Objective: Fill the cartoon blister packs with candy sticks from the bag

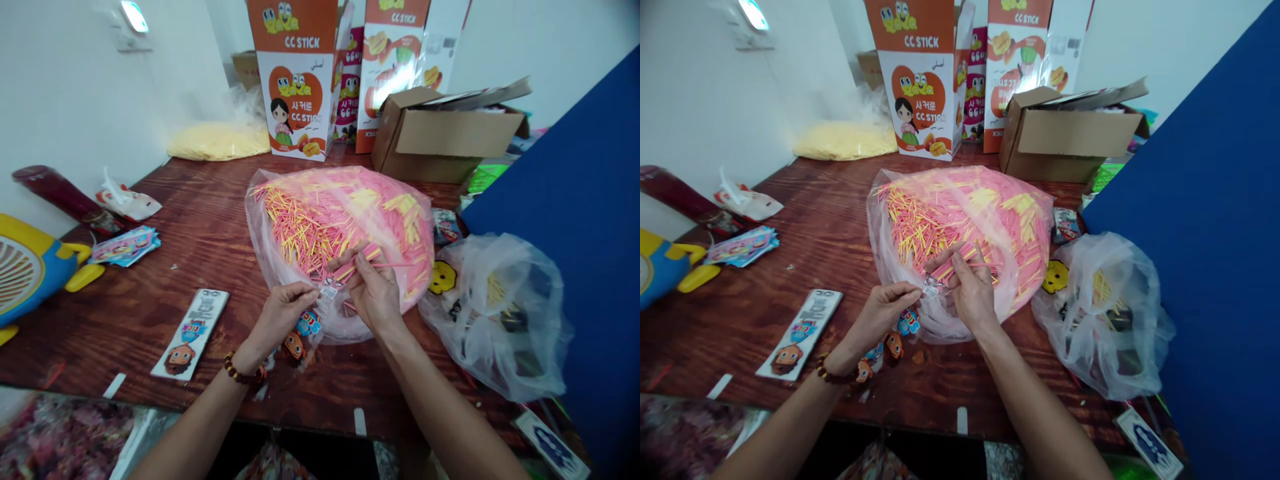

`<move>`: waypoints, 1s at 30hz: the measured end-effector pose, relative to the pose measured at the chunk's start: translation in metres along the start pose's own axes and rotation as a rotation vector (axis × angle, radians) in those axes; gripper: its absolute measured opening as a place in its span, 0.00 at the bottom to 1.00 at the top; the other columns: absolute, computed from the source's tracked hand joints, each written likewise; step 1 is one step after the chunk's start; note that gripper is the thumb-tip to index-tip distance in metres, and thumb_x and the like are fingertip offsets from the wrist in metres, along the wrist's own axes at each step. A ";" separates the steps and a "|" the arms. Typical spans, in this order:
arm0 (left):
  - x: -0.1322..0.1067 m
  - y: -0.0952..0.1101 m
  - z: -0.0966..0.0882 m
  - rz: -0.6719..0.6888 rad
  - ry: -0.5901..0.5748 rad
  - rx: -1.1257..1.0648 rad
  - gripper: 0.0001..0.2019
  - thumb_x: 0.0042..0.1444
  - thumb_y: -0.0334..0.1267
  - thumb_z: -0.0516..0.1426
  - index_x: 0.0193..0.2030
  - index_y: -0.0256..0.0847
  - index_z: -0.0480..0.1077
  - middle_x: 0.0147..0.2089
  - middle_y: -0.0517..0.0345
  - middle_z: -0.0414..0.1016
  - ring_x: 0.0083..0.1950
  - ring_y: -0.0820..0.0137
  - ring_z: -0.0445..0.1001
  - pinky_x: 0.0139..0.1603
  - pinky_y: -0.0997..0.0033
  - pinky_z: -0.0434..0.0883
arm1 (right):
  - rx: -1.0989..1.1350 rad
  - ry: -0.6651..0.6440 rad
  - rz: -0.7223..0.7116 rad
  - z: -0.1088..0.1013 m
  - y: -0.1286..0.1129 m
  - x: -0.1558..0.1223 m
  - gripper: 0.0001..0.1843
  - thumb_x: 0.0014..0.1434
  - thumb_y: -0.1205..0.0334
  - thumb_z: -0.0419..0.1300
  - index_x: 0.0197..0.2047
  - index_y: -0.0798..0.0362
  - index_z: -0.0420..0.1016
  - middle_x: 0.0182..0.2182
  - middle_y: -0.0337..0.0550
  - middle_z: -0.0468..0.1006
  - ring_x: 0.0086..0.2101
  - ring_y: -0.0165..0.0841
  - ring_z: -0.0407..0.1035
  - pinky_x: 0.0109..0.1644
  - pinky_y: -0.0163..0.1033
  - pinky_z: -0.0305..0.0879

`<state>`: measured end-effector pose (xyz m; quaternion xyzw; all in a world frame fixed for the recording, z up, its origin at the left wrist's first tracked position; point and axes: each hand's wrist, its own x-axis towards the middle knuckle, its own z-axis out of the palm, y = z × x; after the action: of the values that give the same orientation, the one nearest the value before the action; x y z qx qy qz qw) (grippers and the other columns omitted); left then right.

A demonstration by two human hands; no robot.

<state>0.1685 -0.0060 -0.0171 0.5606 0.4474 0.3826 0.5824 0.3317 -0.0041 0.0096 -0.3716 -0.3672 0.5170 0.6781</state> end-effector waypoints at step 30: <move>0.026 0.001 0.017 0.052 -0.010 -0.315 0.11 0.50 0.44 0.67 0.36 0.39 0.81 0.34 0.59 0.79 0.35 0.73 0.71 0.40 0.73 0.68 | -0.439 -0.259 0.045 -0.017 -0.028 0.012 0.12 0.61 0.53 0.61 0.43 0.46 0.84 0.42 0.40 0.84 0.48 0.38 0.75 0.59 0.49 0.66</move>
<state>0.1933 0.0136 -0.0191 0.4756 0.3643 0.4603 0.6551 0.3613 0.0002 0.0278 -0.4487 -0.5459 0.4832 0.5169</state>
